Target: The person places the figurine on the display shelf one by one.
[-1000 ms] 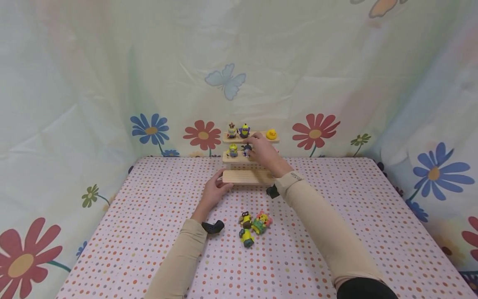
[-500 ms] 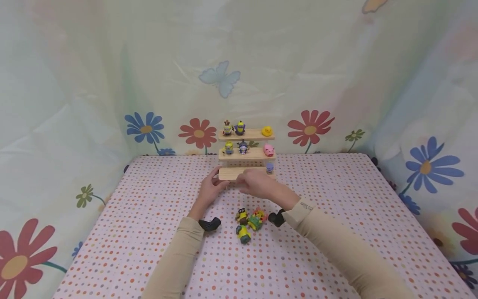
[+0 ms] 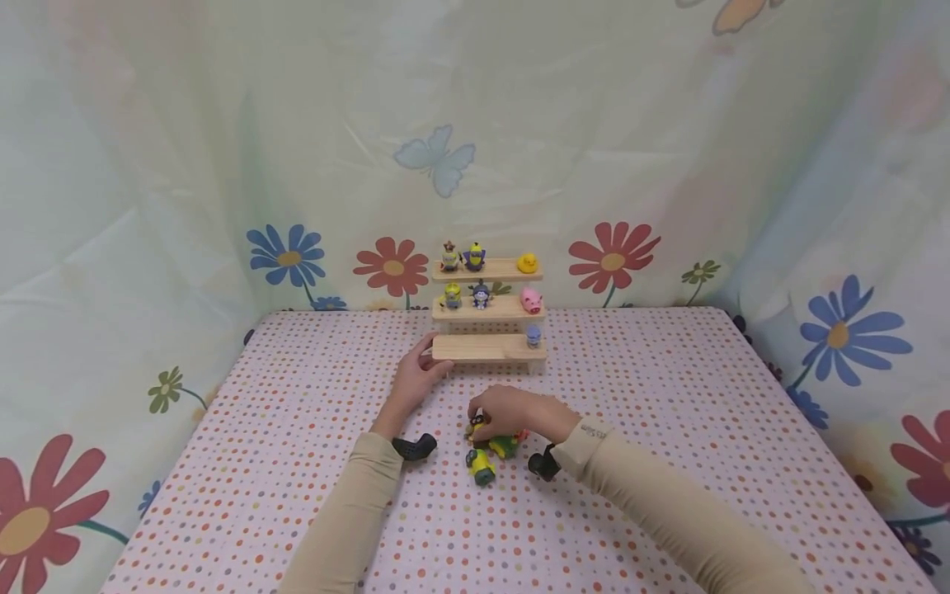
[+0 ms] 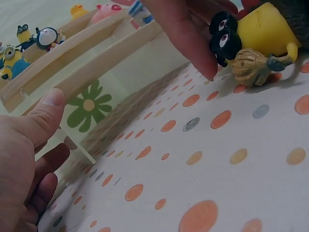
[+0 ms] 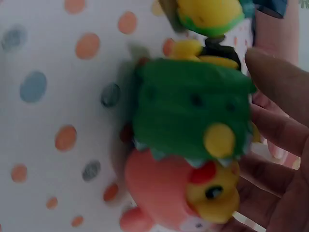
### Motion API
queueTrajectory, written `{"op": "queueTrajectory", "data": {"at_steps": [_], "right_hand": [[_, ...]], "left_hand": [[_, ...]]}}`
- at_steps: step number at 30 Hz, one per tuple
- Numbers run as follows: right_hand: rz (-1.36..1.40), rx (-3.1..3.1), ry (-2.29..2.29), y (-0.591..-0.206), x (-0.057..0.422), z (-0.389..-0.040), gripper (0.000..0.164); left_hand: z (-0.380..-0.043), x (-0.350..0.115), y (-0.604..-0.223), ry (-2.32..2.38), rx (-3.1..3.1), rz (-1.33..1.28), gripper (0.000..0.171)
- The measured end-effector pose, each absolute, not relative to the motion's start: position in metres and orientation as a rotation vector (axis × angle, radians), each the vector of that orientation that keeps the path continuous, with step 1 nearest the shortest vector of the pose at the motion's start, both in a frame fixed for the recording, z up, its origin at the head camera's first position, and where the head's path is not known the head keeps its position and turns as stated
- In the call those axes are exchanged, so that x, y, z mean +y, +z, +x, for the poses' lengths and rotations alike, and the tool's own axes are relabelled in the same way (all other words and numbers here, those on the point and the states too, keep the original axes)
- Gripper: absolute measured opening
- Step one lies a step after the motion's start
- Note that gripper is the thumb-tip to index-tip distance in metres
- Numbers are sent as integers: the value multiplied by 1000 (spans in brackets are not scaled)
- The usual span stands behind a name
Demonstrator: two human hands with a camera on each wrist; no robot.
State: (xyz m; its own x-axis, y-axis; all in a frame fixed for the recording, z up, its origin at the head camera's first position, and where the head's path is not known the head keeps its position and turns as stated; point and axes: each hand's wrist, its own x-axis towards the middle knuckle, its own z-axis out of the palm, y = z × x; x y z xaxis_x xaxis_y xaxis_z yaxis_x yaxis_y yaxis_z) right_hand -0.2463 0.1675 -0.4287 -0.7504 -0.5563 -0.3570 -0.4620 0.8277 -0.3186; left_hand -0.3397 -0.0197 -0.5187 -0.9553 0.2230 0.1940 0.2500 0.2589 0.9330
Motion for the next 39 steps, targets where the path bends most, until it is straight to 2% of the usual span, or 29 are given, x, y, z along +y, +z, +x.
{"op": "queueTrajectory", "data": {"at_steps": [16, 25, 32, 39], "right_hand": [[-747, 2608, -473, -432, 164, -241, 25], [-724, 2670, -578, -435, 171, -246, 11], [-669, 2920, -639, -409, 183, -263, 15], [-418, 3282, -653, -378, 209, -296, 19]], "left_hand": [[-339, -20, -519, -1831, -2468, -470, 80], [-339, -20, -517, -1851, -2461, -474, 79], [-339, -20, -517, -1833, -2476, -454, 80], [-337, -19, -515, -1834, -2500, -422, 79]]}}
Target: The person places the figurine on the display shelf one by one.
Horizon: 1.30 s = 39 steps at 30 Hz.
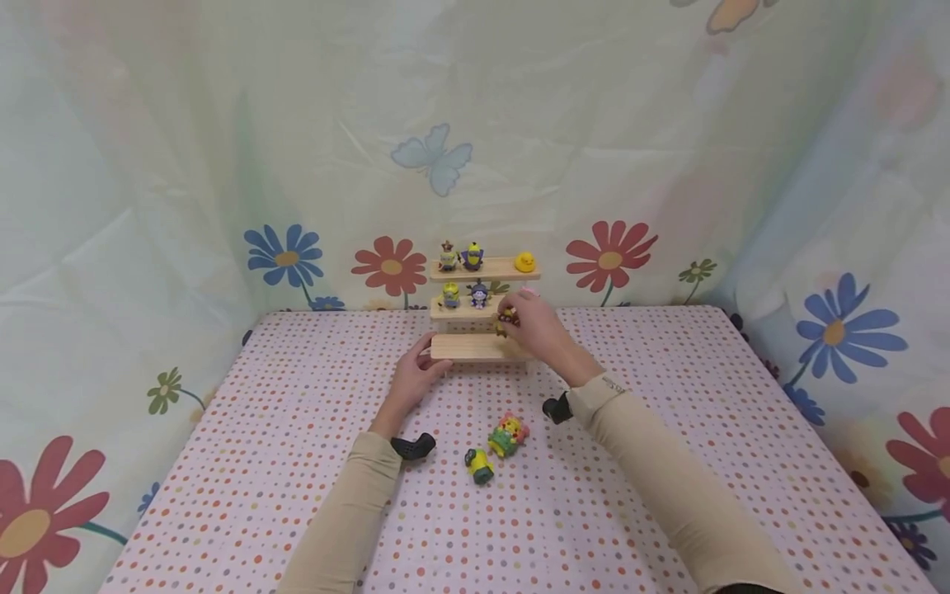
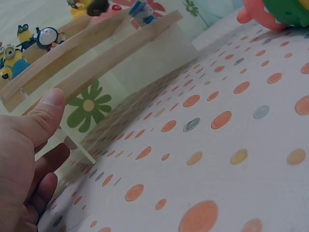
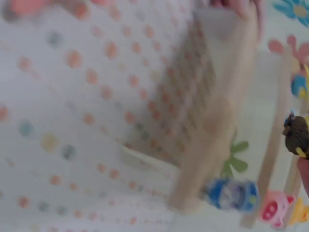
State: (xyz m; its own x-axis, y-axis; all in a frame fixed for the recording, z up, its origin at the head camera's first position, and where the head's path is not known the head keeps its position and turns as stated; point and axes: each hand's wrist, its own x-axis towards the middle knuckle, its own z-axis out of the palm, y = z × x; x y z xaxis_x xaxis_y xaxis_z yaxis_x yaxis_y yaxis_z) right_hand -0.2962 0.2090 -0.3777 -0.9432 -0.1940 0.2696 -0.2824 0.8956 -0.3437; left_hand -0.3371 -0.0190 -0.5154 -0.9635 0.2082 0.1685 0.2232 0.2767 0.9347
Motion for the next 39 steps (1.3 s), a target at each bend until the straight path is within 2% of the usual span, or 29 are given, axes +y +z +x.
{"op": "queueTrajectory", "data": {"at_steps": [7, 15, 39], "right_hand": [[290, -2736, 537, -360, 218, -323, 20], [288, -2812, 462, -361, 215, -340, 18], [325, -2809, 367, -365, 212, -339, 20]], "left_hand": [[-338, -20, -516, -1855, -2486, -435, 81], [-340, -19, -519, -1815, -2489, -473, 79], [-341, -19, -520, -1770, -2491, -486, 81]]}}
